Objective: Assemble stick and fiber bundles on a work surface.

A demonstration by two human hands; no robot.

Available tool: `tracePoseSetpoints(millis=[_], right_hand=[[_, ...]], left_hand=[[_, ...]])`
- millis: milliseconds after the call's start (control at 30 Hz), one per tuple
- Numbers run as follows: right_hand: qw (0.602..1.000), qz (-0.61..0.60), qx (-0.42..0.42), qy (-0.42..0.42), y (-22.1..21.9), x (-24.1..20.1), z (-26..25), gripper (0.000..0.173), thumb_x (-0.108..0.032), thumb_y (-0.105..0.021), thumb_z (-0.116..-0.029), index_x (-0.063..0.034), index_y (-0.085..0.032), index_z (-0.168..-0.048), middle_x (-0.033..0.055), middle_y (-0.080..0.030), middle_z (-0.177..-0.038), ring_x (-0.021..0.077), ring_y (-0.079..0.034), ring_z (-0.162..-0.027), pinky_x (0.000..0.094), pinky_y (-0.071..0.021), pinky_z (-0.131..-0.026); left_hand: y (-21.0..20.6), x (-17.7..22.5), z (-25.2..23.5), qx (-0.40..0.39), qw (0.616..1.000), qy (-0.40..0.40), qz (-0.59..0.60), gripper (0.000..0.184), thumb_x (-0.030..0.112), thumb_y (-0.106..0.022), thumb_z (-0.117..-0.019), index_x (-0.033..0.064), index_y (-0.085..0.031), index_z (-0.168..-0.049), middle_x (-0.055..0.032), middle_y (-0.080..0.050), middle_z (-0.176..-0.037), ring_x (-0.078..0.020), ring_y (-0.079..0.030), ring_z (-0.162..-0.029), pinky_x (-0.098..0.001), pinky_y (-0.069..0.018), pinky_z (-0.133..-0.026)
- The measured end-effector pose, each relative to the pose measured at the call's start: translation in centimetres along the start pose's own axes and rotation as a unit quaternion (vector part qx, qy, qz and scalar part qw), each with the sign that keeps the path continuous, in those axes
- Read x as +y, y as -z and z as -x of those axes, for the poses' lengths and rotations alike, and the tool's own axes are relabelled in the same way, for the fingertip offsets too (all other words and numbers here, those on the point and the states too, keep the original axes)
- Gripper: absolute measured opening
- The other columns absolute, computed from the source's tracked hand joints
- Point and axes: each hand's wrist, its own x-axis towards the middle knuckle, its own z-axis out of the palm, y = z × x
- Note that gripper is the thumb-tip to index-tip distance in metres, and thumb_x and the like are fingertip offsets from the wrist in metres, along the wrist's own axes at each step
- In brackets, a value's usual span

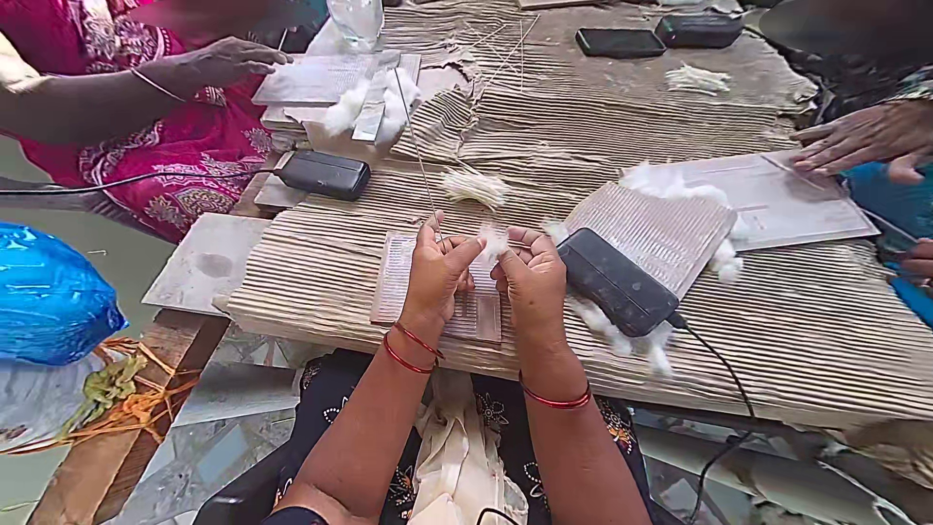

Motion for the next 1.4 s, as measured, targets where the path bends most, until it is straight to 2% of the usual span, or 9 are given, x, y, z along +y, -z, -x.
tracePoseSetpoints(millis=[233, 367, 467, 633, 800, 967, 1100, 1267, 1400], right_hand=[[1.0, -0.01, 0.009, 0.019, 0.08, 0.06, 0.1, 0.021, -0.021, -0.05, -0.1088, -0.005, -0.061, -0.117, -0.0016, -0.067, -0.086, -0.0017, -0.054, -0.056, 0.0135, -0.0437, -0.049], [0.996, 0.065, -0.022, 0.059, 0.44, 0.13, 0.35, 0.039, -0.026, -0.073, -0.0938, -0.0032, -0.064, -0.124, 0.0062, -0.064, -0.109, 0.0076, -0.058, -0.08, 0.0246, -0.0482, -0.068], [0.995, 0.079, 0.003, 0.062, 0.13, 0.65, -0.04, 0.011, -0.013, -0.07, -0.0965, -0.0028, -0.07, -0.101, -0.0006, -0.066, -0.082, 0.0005, -0.054, -0.062, 0.019, -0.046, -0.058], [1.0, 0.0, 0.009, -0.011, 0.05, 0.38, -0.24, 0.022, -0.015, -0.058, -0.1047, -0.0093, -0.063, -0.084, -0.0068, -0.051, -0.057, -0.0004, -0.042, -0.044, 0.0154, -0.037, -0.044], [0.998, -0.046, 0.014, -0.037, 0.06, 0.02, -0.05, 0.025, -0.017, -0.053, -0.1077, -0.0091, -0.062, -0.086, -0.0057, -0.051, -0.056, -0.0003, -0.04, -0.041, 0.0143, -0.0355, -0.041], [0.999, -0.015, -0.031, -0.004, 0.47, -0.12, 0.12, 0.024, -0.027, -0.061, -0.1043, -0.0076, -0.067, -0.117, -0.0048, -0.065, -0.085, -0.0033, -0.053, -0.058, 0.0123, -0.0426, -0.05], [0.999, 0.031, -0.02, 0.012, 0.21, 0.3, -0.1, 0.012, -0.012, -0.069, -0.0969, -0.0068, -0.066, -0.087, -0.005, -0.06, -0.066, -0.0015, -0.05, -0.05, 0.0154, -0.0418, -0.048], [1.0, 0.016, -0.014, 0.007, 0.22, 0.24, -0.15, 0.009, -0.009, -0.068, -0.0974, -0.0026, -0.071, -0.092, -0.0032, -0.063, -0.068, -0.0009, -0.05, -0.052, 0.0159, -0.0422, -0.049], [1.0, 0.002, -0.022, -0.014, 0.15, 0.18, -0.22, 0.012, -0.01, -0.065, -0.1001, -0.0029, -0.067, -0.09, -0.0029, -0.057, -0.064, 0.0004, -0.046, -0.049, 0.0167, -0.0405, -0.048]], left_hand=[[-0.18, -0.11, 0.2, 0.032, 0.999, -0.009, -0.04, 0.077, -0.013, -0.063, -0.0914, 0.0104, -0.026, -0.155, -0.0046, -0.064, -0.082, -0.002, -0.046, -0.045, -0.014, -0.0358, -0.038], [-0.29, -0.13, 0.2, 0.033, 0.999, -0.02, -0.028, 0.077, -0.013, -0.065, -0.0909, 0.0093, -0.026, -0.154, -0.0015, -0.063, -0.075, -0.0011, -0.048, -0.045, -0.0135, -0.0389, -0.039], [-0.27, 0.07, 0.21, 0.041, 0.999, 0.002, -0.032, 0.075, -0.012, -0.064, -0.092, 0.0112, -0.029, -0.154, -0.0036, -0.066, -0.079, -0.0014, -0.048, -0.045, -0.0136, -0.0369, -0.039], [-0.08, 0.26, -0.11, 0.043, 0.999, 0.026, -0.01, 0.066, -0.01, -0.059, -0.0959, 0.012, -0.03, -0.151, -0.005, -0.067, -0.085, -0.0011, -0.044, -0.043, -0.0139, -0.0344, -0.037], [-0.08, 0.28, -0.22, 0.048, 0.998, 0.034, -0.003, 0.065, -0.009, -0.059, -0.0972, 0.0115, -0.03, -0.152, -0.0057, -0.066, -0.087, -0.0016, -0.045, -0.044, -0.0137, -0.0359, -0.037], [0.01, 0.23, -0.18, 0.042, 0.999, 0.031, 0.0, 0.064, -0.008, -0.059, -0.0974, 0.0116, -0.03, -0.151, -0.0056, -0.066, -0.088, -0.0015, -0.046, -0.045, -0.0136, -0.0369, -0.038], [0.11, 0.11, -0.14, 0.02, 1.0, 0.016, 0.009, 0.067, -0.005, -0.058, -0.0977, 0.0122, -0.026, -0.153, -0.0026, -0.063, -0.082, -0.0004, -0.043, -0.044, -0.0137, -0.0379, -0.04], [0.12, 0.13, -0.23, -0.02, 0.999, 0.013, -0.022, 0.088, -0.012, -0.065, -0.0904, 0.0138, -0.016, -0.158, -0.0037, -0.066, -0.084, -0.0012, -0.049, -0.049, -0.0139, -0.0392, -0.042], [0.04, 0.23, -0.39, 0.023, 0.999, 0.019, -0.021, 0.082, -0.017, -0.063, -0.0898, 0.0133, -0.026, -0.157, -0.0057, -0.064, -0.081, -0.0036, -0.05, -0.046, -0.0151, -0.039, -0.039]])
